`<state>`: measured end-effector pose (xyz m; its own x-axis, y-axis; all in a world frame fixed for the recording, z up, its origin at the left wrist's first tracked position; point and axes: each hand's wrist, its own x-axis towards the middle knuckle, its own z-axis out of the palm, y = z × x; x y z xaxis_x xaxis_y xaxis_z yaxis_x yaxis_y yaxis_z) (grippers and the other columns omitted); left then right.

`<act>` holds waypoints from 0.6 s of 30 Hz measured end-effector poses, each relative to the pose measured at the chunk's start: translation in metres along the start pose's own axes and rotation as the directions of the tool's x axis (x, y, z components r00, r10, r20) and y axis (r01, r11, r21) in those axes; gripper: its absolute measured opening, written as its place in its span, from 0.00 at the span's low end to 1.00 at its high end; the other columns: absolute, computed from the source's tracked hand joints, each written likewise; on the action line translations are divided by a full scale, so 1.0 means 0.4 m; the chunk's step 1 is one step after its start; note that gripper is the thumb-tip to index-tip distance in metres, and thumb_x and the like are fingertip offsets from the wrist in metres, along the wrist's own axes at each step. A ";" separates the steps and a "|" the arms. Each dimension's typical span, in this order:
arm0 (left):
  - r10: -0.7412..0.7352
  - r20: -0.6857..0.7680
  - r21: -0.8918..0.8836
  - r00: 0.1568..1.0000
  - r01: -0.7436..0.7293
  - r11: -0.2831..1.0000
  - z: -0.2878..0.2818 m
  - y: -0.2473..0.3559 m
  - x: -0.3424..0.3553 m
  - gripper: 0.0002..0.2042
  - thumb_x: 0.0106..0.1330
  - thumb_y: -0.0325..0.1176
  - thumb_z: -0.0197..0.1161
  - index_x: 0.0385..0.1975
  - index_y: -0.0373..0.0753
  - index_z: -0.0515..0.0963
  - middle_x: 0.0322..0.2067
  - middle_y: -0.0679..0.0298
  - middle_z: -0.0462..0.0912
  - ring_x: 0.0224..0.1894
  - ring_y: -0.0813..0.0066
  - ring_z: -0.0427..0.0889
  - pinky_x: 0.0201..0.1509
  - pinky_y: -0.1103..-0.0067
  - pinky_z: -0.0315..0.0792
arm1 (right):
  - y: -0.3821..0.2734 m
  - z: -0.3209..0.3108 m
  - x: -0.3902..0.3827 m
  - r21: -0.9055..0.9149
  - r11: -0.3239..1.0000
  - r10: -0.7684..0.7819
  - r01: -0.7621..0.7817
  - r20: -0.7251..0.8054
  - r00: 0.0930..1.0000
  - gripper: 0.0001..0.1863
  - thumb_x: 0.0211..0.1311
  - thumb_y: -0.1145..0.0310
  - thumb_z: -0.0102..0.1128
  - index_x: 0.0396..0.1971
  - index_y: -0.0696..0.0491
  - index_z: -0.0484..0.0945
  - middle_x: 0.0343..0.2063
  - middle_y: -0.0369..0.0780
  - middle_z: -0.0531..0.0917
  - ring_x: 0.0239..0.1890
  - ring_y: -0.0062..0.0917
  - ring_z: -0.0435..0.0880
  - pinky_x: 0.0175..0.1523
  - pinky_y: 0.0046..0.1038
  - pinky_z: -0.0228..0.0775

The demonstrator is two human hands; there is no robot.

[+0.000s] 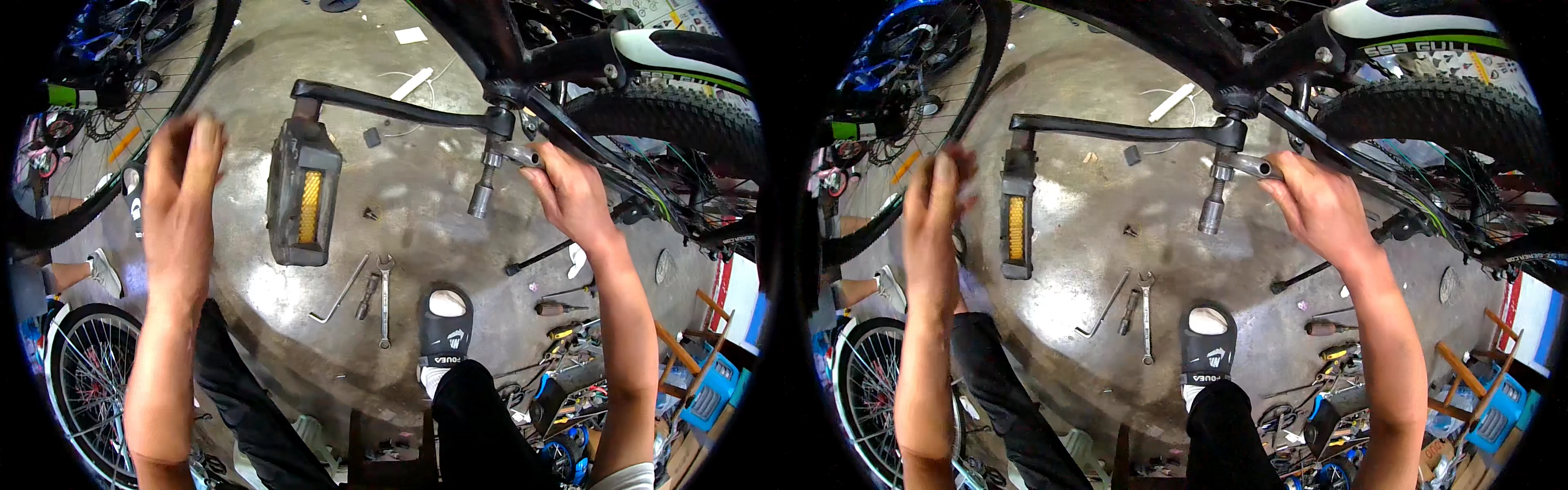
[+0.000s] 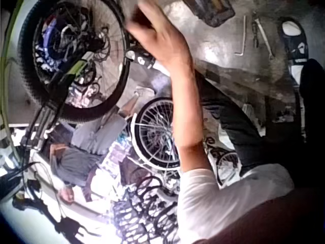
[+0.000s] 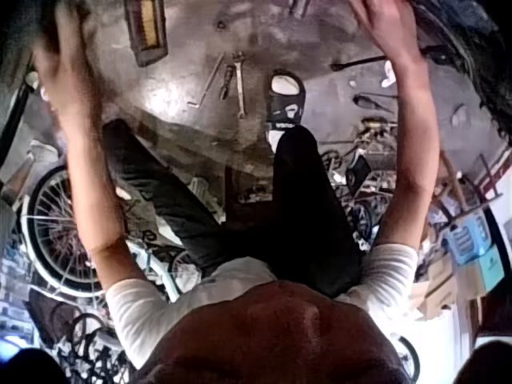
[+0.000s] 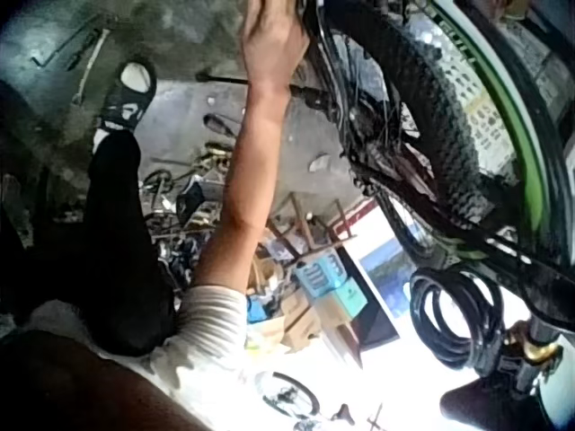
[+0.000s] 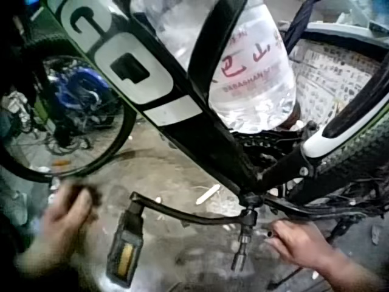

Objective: The person removes a bicycle pedal and crank arm by threading a crank extractor tool into the crankset and loosening the components with wrenches.

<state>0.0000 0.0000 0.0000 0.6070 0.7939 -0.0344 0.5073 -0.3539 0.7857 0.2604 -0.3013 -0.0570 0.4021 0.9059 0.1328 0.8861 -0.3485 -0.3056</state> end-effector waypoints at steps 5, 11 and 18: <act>0.423 0.098 0.074 0.901 -0.431 0.899 0.082 0.213 0.041 0.23 0.76 0.49 0.56 0.55 0.33 0.76 0.50 0.57 0.82 0.54 0.69 0.80 0.59 0.77 0.70 | -0.002 0.014 0.011 0.043 0.999 -0.024 0.027 -0.065 0.998 0.11 0.64 0.67 0.65 0.41 0.56 0.76 0.30 0.45 0.82 0.31 0.44 0.82 0.35 0.41 0.73; 0.746 0.234 0.607 0.624 -0.693 0.389 0.204 0.197 0.037 0.22 0.66 0.54 0.64 0.27 0.37 0.77 0.24 0.59 0.77 0.31 0.58 0.80 0.36 0.68 0.76 | -0.002 -0.005 0.010 0.004 0.998 -0.061 0.061 -0.066 0.996 0.12 0.63 0.67 0.67 0.41 0.55 0.77 0.31 0.45 0.83 0.31 0.44 0.82 0.35 0.41 0.73; 0.795 0.387 0.598 0.468 -0.783 0.169 0.196 0.173 0.067 0.26 0.61 0.60 0.65 0.25 0.38 0.77 0.20 0.61 0.78 0.27 0.60 0.81 0.31 0.68 0.77 | 0.029 -0.022 -0.019 -0.021 1.000 -0.016 0.016 -0.006 1.000 0.13 0.63 0.62 0.67 0.40 0.55 0.78 0.30 0.45 0.84 0.32 0.43 0.84 0.35 0.40 0.75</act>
<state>0.0993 -0.0418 0.0050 0.9238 -0.1014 0.3691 -0.0234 -0.9775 -0.2098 0.2698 -0.3141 -0.0533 0.3888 0.9101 0.1431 0.8971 -0.3386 -0.2838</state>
